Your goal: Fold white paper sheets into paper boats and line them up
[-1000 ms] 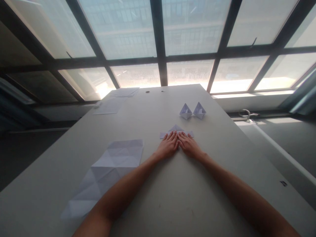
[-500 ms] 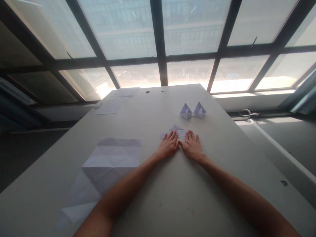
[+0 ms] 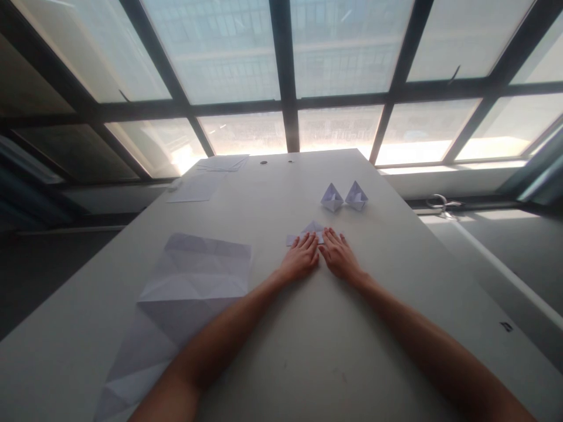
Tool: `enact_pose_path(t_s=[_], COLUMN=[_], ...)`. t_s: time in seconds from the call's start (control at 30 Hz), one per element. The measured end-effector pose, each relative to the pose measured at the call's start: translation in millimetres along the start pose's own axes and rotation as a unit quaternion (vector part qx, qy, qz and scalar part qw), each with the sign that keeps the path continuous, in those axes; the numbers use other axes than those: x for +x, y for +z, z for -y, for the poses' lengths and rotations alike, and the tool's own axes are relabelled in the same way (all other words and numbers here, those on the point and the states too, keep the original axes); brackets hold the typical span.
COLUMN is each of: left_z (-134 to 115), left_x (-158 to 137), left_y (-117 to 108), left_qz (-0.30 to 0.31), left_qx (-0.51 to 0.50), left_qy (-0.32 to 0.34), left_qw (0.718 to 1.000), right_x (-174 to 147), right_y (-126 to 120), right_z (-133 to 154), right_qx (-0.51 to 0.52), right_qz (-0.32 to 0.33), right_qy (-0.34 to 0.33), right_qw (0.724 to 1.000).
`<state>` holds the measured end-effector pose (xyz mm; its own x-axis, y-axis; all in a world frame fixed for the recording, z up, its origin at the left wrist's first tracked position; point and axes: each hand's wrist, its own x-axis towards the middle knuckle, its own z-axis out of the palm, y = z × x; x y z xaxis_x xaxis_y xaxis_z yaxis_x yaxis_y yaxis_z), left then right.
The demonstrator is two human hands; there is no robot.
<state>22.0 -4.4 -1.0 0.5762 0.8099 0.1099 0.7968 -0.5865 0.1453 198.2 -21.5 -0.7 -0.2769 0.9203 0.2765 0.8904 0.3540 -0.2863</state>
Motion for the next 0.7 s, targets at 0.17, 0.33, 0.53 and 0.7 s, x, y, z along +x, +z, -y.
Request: enact_pose_path(t_s=[0.17, 0.33, 0.53, 0.7], left_z=[1, 4, 15, 15], left_x=[1, 1, -2, -3], left_y=[4, 3, -1, -8], left_qz=[-0.005, -0.040, -0.073, -0.074], left_qx=[-0.004, 0.008, -0.001, -0.044], left_qy=[-0.023, -0.139, -0.214, -0.191], left_qw=[1.000, 0.990, 0.974, 0.978], right_x=[0, 0, -1, 1], right_y=[6, 6, 0, -11], right_z=[3, 3, 2, -9], right_qx=[-0.002, -0.015, -0.027, -0.030], right_qz=[0.053, 0.031, -0.009, -0.049], right_qy=[0.014, 0.044, 0.061, 0.083], right_qw=[0.998, 0.998, 0.998, 0.995])
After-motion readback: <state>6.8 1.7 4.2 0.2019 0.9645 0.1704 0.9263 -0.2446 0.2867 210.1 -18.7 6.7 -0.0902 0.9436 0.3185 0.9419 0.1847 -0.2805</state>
